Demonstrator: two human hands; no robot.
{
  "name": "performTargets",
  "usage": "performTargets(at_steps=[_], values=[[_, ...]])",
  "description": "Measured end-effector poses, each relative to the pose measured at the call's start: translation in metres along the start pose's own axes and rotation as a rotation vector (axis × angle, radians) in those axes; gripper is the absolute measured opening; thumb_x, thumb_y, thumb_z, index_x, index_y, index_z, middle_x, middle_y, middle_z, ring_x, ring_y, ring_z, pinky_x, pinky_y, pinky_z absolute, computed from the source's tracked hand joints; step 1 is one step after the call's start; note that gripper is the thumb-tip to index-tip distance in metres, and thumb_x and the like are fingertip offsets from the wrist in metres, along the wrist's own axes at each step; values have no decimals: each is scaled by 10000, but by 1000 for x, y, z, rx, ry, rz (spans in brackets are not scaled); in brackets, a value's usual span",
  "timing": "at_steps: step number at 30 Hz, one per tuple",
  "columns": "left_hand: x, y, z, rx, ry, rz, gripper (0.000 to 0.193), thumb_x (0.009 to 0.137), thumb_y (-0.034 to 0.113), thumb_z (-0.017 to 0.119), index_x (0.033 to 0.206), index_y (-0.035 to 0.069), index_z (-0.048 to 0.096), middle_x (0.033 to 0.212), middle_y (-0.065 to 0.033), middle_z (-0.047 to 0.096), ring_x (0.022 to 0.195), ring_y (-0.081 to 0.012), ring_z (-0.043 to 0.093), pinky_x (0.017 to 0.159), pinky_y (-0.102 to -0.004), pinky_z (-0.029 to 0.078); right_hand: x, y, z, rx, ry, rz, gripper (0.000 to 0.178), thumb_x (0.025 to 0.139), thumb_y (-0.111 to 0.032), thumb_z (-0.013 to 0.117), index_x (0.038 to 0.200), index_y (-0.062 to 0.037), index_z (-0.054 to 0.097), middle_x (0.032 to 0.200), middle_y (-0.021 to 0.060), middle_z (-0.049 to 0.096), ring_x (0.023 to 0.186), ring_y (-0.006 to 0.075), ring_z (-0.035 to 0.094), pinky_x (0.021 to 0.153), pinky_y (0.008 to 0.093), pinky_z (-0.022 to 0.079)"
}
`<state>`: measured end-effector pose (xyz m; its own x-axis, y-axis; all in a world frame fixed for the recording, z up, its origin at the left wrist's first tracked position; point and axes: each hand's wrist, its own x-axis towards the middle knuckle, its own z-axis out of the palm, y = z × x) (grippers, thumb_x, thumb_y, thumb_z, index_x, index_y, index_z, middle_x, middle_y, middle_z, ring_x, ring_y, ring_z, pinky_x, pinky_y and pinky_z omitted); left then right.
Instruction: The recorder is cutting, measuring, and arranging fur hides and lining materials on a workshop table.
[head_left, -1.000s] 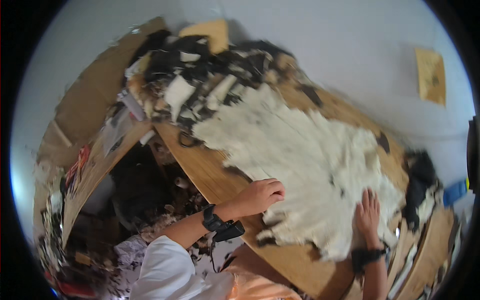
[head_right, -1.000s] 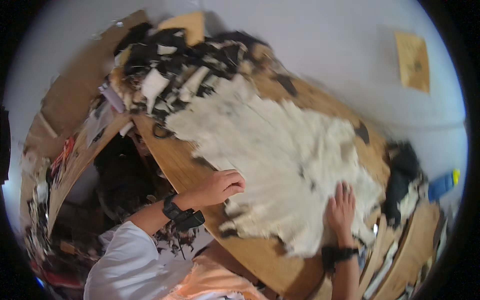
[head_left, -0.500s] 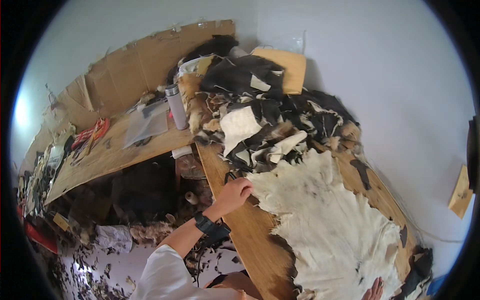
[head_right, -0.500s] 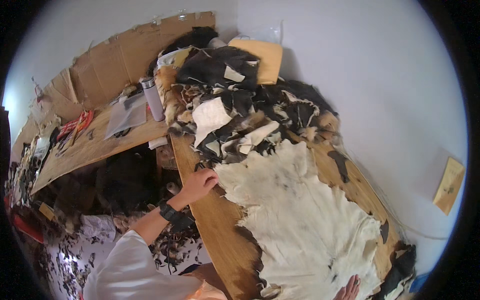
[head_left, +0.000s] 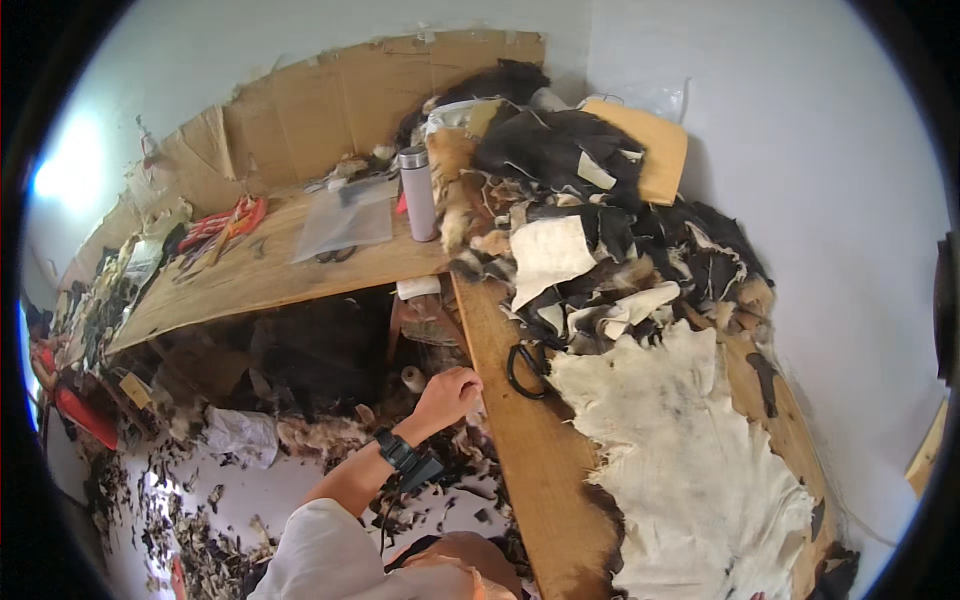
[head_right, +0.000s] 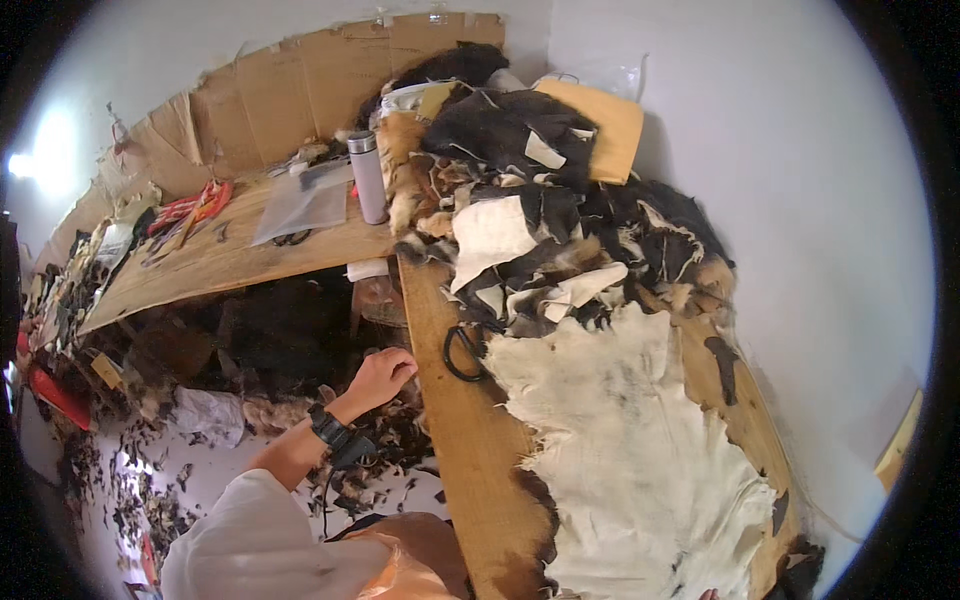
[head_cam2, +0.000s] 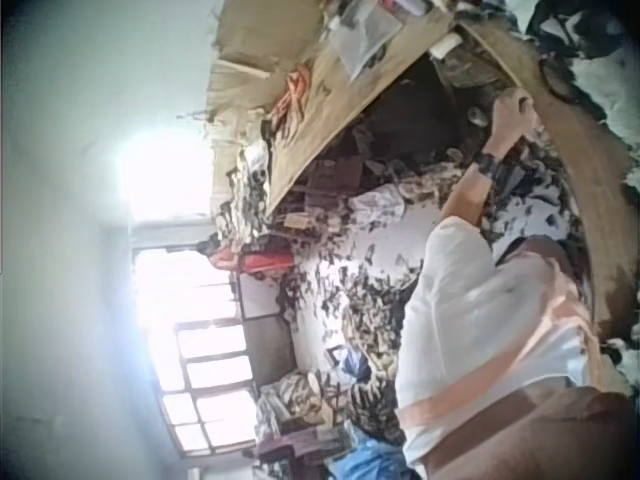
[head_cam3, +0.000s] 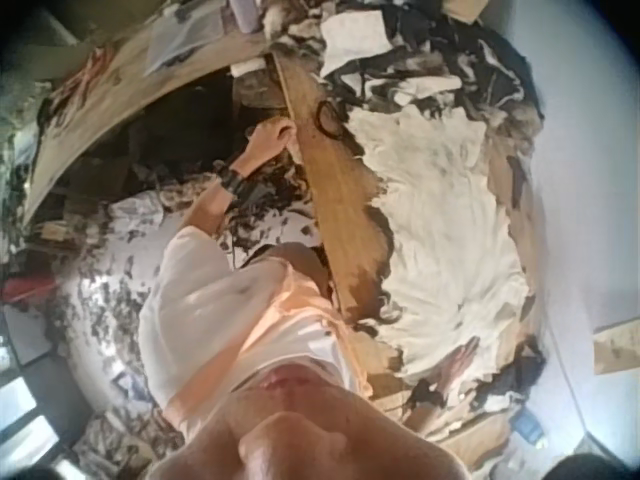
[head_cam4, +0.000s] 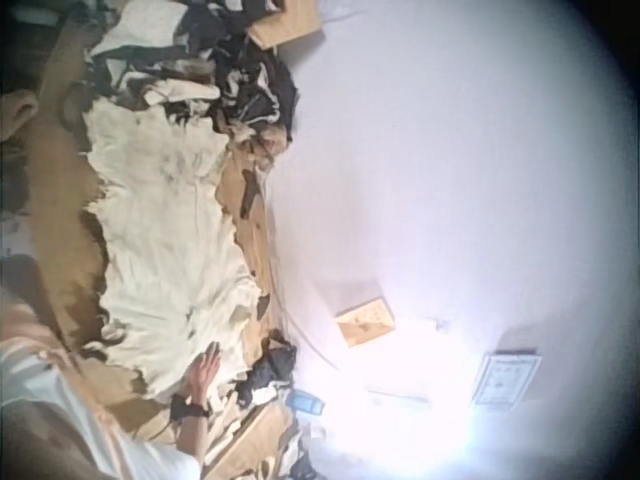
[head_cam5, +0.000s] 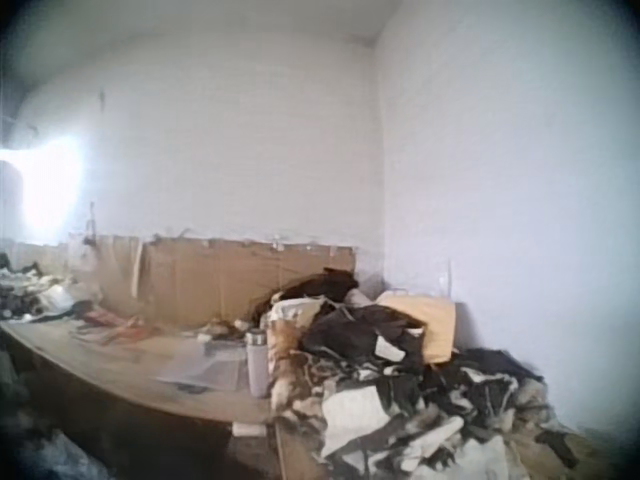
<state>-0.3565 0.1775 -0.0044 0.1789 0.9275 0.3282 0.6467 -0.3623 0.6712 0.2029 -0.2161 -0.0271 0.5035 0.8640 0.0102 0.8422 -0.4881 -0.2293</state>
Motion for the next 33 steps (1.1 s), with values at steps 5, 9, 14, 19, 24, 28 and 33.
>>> performTargets(at_steps=[5, 9, 14, 19, 24, 28, 33], values=[[10, -43, -20, 55, 185, 29, 132, 745, 2, 521, 864, 38, 565, 785, -134, 568, 748, -327, 568, 653, -392, 451, 10, -8, -9, -48, -54, 15, 606, 921, -479, 220, 1362, -68, 277, 1405, 178, 255, 1293, 355, 226, 1056, 429, 202], [62, -65, -22, 168, 368, -8, 206, 741, -6, 532, 922, 86, 565, 903, -139, 541, 778, -350, 555, 677, -410, 453, 25, -20, -16, -95, -125, 81, 547, 923, -412, 291, 1344, -62, 302, 1375, 182, 288, 1262, 337, 277, 1027, 401, 260], [178, -72, -51, 52, 429, -18, 207, 747, 7, 514, 932, 82, 569, 950, -155, 541, 843, -356, 544, 705, -417, 449, 48, -87, -35, -113, -122, 167, 480, 911, -334, 354, 1298, -50, 367, 1298, 193, 374, 1191, 328, 365, 973, 382, 322], [338, -103, -86, 52, 715, 151, 154, 733, 38, 518, 847, 27, 620, 851, -178, 599, 833, -347, 557, 748, -427, 441, 83, -175, -50, -112, -148, 246, 415, 900, -255, 417, 1252, -37, 431, 1222, 204, 460, 1119, 318, 454, 919, 362, 384], [492, -141, -96, 207, 737, -65, 237, 731, 182, 531, 810, -18, 631, 834, -221, 608, 846, -373, 567, 760, -445, 444, 78, -236, -67, -135, -120, 396, 366, 890, -193, 467, 1216, -26, 483, 1161, 213, 529, 1063, 310, 525, 875, 346, 434], [537, -158, -110, 188, 792, -289, 264, 740, 200, 525, 810, -33, 625, 873, -247, 607, 853, -398, 583, 766, -450, 458, 79, -250, -51, -152, -40, 235, 314, 887, -196, 472, 1144, -32, 547, 1070, 215, 577, 980, 328, 566, 843, 373, 446], [558, -169, -116, 230, 543, -286, 324, 736, 248, 522, 799, -55, 619, 855, -256, 612, 842, -399, 586, 762, -437, 462, 61, -222, -32, -129, -81, 459, 320, 887, -287, 459, 1132, -104, 554, 1011, 204, 592, 945, 385, 558, 792, 433, 464]])
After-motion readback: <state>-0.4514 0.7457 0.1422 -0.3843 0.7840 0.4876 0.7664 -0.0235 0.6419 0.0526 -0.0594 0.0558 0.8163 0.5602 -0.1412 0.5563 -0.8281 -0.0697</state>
